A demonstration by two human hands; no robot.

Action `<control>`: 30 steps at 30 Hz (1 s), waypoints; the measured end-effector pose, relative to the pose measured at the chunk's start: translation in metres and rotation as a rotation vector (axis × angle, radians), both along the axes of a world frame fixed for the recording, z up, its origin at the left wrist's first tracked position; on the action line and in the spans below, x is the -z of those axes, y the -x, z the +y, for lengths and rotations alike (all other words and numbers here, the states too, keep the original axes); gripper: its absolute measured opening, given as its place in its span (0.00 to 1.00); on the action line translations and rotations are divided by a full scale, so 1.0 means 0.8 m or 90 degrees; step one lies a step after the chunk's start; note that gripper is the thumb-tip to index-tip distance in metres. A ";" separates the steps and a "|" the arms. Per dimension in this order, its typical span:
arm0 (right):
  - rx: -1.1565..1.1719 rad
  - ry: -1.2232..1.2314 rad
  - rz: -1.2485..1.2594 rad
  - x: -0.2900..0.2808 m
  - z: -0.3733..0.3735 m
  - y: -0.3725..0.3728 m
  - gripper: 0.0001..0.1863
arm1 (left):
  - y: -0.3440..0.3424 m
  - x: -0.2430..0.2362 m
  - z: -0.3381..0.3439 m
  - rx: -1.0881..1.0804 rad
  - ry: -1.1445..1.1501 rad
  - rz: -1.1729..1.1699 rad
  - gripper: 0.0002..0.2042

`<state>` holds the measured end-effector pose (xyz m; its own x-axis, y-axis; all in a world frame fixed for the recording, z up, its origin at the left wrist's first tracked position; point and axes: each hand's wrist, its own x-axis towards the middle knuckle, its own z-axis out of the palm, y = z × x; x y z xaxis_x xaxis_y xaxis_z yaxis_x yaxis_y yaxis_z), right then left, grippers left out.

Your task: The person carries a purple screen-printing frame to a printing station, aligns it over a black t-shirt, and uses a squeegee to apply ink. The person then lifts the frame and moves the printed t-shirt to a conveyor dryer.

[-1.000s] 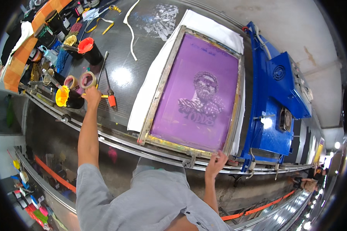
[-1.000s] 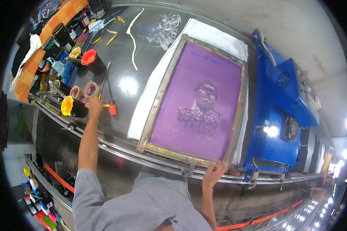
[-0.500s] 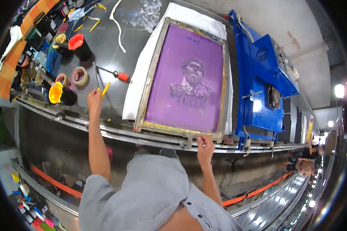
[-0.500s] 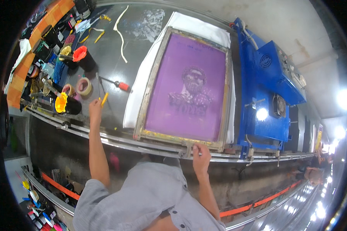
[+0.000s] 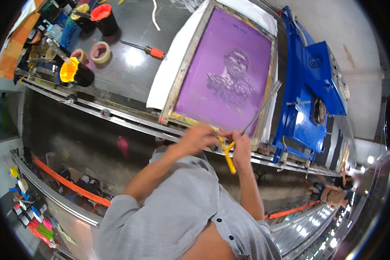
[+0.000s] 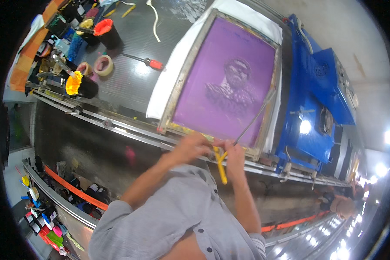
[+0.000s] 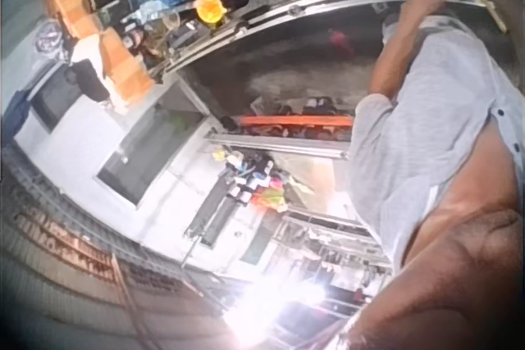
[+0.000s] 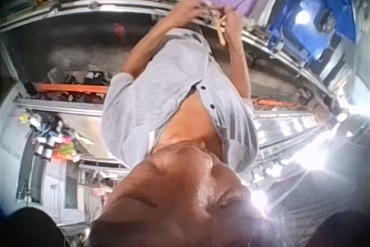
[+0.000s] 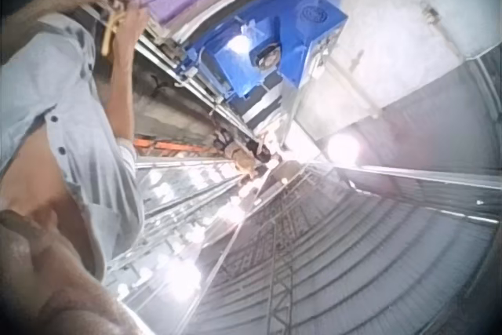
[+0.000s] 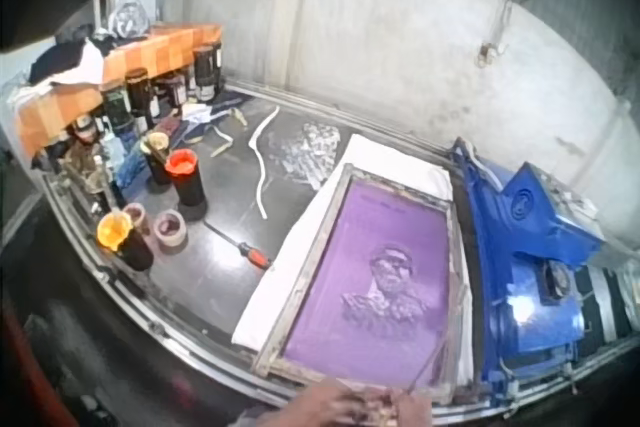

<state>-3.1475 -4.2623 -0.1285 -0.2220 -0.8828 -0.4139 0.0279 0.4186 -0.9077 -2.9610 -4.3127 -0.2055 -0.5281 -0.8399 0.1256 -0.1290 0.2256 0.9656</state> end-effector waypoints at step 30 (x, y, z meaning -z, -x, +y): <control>-0.767 0.012 0.885 -0.275 -0.069 0.014 0.03 | -0.111 -0.026 -0.085 -0.251 -0.618 0.443 0.27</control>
<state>-3.1588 -4.3176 0.0917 0.3273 -0.8046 -0.4954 -0.9291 -0.3696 -0.0136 -2.8721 -4.3811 -0.1846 -0.2910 -0.8270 -0.4810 0.5760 -0.5529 0.6021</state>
